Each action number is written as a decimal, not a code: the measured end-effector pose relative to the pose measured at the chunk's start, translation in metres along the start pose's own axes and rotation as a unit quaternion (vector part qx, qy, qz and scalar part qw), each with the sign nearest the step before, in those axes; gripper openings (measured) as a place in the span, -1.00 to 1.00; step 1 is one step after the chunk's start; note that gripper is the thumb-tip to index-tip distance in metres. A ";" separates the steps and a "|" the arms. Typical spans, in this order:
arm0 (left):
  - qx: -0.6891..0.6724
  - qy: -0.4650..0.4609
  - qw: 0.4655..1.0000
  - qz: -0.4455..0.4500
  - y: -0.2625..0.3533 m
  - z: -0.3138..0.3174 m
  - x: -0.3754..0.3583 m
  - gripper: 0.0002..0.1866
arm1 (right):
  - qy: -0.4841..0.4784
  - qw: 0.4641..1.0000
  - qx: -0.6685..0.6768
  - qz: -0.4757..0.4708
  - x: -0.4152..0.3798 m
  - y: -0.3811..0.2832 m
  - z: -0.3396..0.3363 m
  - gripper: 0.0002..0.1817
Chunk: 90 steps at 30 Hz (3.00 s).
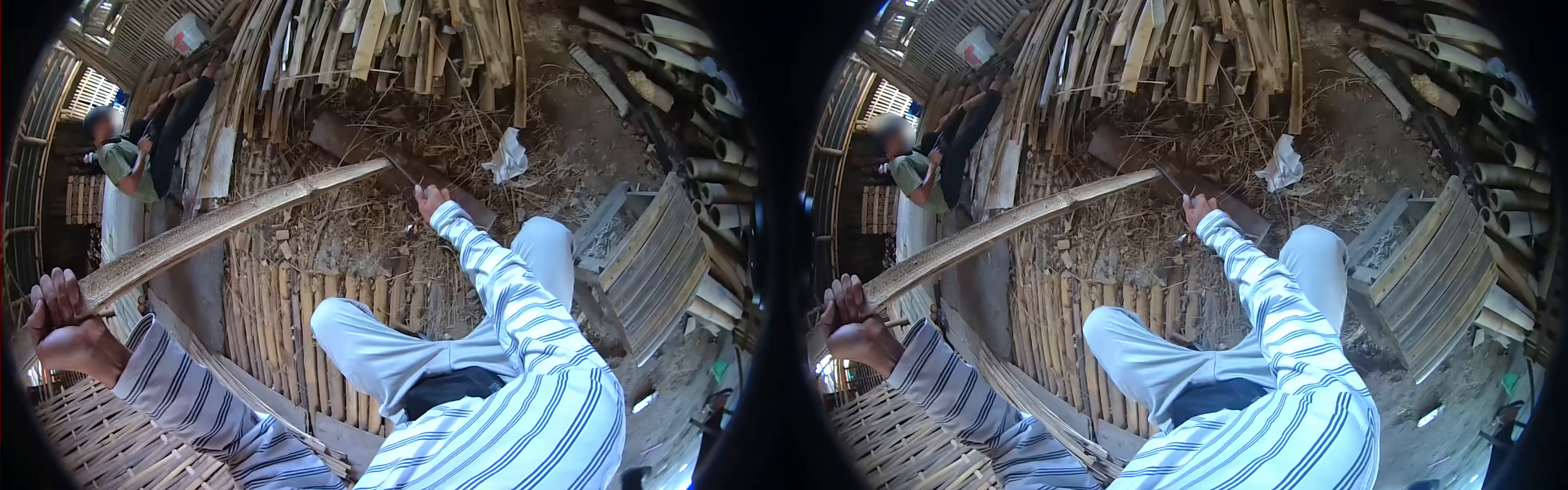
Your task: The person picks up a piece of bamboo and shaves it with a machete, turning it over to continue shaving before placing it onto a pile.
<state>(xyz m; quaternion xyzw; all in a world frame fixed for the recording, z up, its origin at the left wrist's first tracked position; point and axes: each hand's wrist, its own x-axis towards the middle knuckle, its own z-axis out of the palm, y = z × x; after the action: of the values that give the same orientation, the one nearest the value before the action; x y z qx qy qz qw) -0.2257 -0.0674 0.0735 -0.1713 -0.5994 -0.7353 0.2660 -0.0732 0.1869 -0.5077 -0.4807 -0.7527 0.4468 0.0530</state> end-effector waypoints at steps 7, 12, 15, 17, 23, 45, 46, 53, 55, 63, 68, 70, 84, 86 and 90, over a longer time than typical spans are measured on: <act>0.032 -0.022 0.999 -0.007 0.000 -0.003 0.000 -0.82 | 0.110 0.954 0.089 -0.265 -0.046 -0.076 -0.059 -0.63; 0.045 0.134 0.990 0.023 0.010 0.055 -0.055 -0.85 | 0.031 0.998 -0.046 -0.002 -0.002 0.028 0.026 -0.43; 0.029 0.020 0.999 -0.005 -0.001 0.027 -0.025 -0.80 | 0.034 0.999 -0.021 -0.020 0.003 0.028 0.021 -0.33; -0.004 -0.050 0.999 -0.010 -0.007 0.011 -0.003 -0.83 | 0.048 0.998 -0.037 -0.025 -0.003 0.016 0.018 -0.35; 0.052 -0.029 0.998 0.020 -0.012 -0.015 0.009 -0.82 | 0.130 0.957 0.112 -0.232 -0.046 -0.094 -0.062 -0.60; 0.000 -0.100 0.995 -0.001 0.001 0.013 -0.021 -0.81 | 0.135 0.980 -0.024 -0.144 0.001 0.014 0.034 -0.56; -0.017 -0.133 0.991 -0.022 0.003 0.009 -0.018 -0.80 | 0.038 0.999 -0.033 0.007 0.002 0.034 0.027 -0.48; 0.028 -0.105 0.994 -0.027 0.006 0.006 -0.015 -0.88 | 0.078 0.996 -0.020 -0.049 0.001 0.019 0.018 -0.48; 0.054 -0.072 0.996 -0.010 0.005 -0.008 -0.012 -0.89 | 0.065 0.991 0.031 -0.116 -0.022 -0.022 -0.017 -0.51; -0.068 -0.290 0.953 -0.063 0.002 -0.034 0.009 -0.80 | 0.111 0.953 0.144 -0.242 -0.057 -0.102 -0.092 -0.57; 0.185 -0.093 0.974 0.089 -0.006 -0.031 0.005 -0.47 | 0.120 0.960 0.114 -0.225 -0.039 -0.084 -0.086 -0.59; 0.200 -0.167 0.960 0.108 -0.007 -0.085 0.062 -0.40 | 0.098 0.953 0.146 -0.246 -0.050 -0.099 -0.100 -0.60; 0.343 -0.240 0.853 0.311 -0.010 -0.061 0.027 -0.57 | 0.089 0.981 0.076 -0.156 -0.019 -0.036 -0.039 -0.50; 0.468 -0.271 0.729 0.420 -0.012 -0.064 0.021 -0.73 | 0.110 0.969 0.092 -0.203 -0.037 -0.071 -0.069 -0.56; 0.233 -0.310 0.893 0.229 -0.006 -0.053 -0.006 -0.56 | 0.056 0.994 -0.093 0.001 0.002 0.030 0.016 -0.48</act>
<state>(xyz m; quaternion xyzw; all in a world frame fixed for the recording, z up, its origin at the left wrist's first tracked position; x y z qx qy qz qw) -0.2209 -0.1167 0.0541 -0.4562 -0.7497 -0.4032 0.2594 -0.0621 0.1824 -0.5401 -0.5087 -0.7864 0.3469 0.0499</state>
